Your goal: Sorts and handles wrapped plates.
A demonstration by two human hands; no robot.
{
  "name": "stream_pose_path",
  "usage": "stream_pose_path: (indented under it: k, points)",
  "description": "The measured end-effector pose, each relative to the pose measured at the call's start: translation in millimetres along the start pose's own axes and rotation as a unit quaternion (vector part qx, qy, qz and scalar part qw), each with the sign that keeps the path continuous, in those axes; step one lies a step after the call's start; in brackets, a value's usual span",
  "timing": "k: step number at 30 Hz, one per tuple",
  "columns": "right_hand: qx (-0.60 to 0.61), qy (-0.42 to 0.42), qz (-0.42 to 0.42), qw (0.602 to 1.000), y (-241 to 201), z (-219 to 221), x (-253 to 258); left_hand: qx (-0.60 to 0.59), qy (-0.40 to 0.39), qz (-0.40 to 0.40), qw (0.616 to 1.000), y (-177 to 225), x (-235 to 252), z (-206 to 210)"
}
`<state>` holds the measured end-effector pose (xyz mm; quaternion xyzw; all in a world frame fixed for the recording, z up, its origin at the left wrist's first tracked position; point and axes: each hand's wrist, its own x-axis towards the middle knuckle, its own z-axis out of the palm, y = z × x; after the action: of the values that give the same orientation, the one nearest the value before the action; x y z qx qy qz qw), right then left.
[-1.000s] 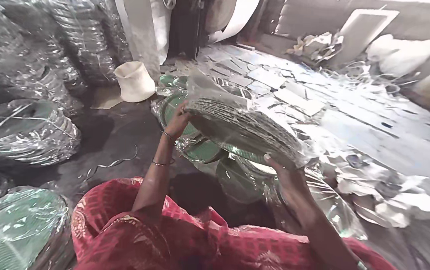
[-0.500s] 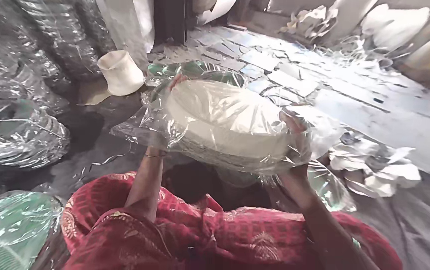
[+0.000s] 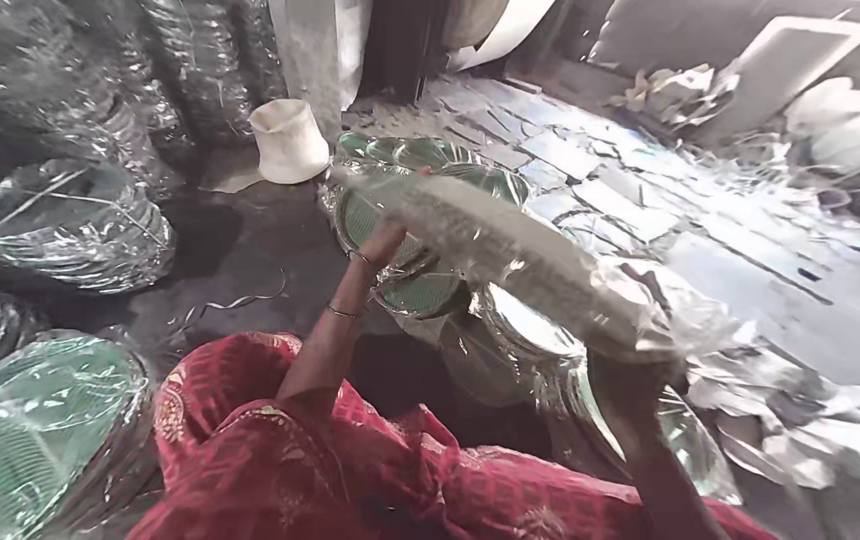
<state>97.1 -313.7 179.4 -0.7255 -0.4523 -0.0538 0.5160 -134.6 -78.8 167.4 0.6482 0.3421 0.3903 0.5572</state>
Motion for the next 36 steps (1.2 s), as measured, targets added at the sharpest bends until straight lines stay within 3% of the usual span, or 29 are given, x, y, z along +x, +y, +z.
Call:
stream_pose_path:
  k: [4, 9, 11, 14, 16, 20, 23, 25, 29, 32, 34, 36]
  points:
    - [-0.013, 0.031, 0.031, 0.999, -15.3, -3.1, 7.1, -0.039, -0.066, 0.057, 0.995, 5.9, 51.2, 7.8]
    - [0.092, 0.08, 0.128, 0.984, -6.1, -1.9, 25.6, 0.027, -0.129, 0.009, 0.991, 13.5, 28.5, 9.0]
    - [0.16, 0.103, 0.162, 0.968, 7.1, -6.0, 36.3, 0.011, -0.137, 0.044, 0.99, 17.7, 16.4, 7.0]
    - [0.261, 0.147, 0.241, 0.923, 7.7, -12.5, 45.4, -0.075, -0.089, 0.029, 0.993, 47.1, 25.7, 16.7]
    - [0.319, 0.167, 0.267, 0.894, 10.0, -14.6, 46.8, -0.138, -0.111, 0.065, 0.982, 40.5, 37.8, 21.3]
    - [0.443, 0.139, 0.233, 0.855, 23.3, -3.3, 42.1, -0.2, -0.218, 0.067, 0.953, 37.0, 12.3, 65.6]
    - [0.49, 0.086, 0.175, 0.85, 28.2, 17.2, 31.4, -0.213, -0.25, 0.055, 0.943, 44.5, -11.0, 101.1]
    - [0.505, 0.08, 0.191, 0.838, 19.6, 32.3, 27.0, -0.218, -0.22, 0.023, 0.95, 49.7, -26.7, 111.0]
    - [0.449, 0.003, 0.275, 0.85, 0.0, 42.9, 17.1, -0.289, -0.027, 0.008, 0.957, 45.5, -29.8, 125.0]
    - [0.456, -0.07, 0.332, 0.823, -13.8, 46.6, 8.6, -0.308, 0.073, 0.009, 0.948, 34.0, -10.1, 112.6]
    - [0.436, -0.135, 0.37, 0.809, -7.2, 50.4, 2.2, -0.282, 0.106, 0.049, 0.952, 24.5, 3.9, 93.6]
    - [0.387, -0.159, 0.392, 0.82, 0.6, 51.3, -0.7, -0.218, 0.129, 0.153, 0.955, 16.8, 15.5, 71.3]
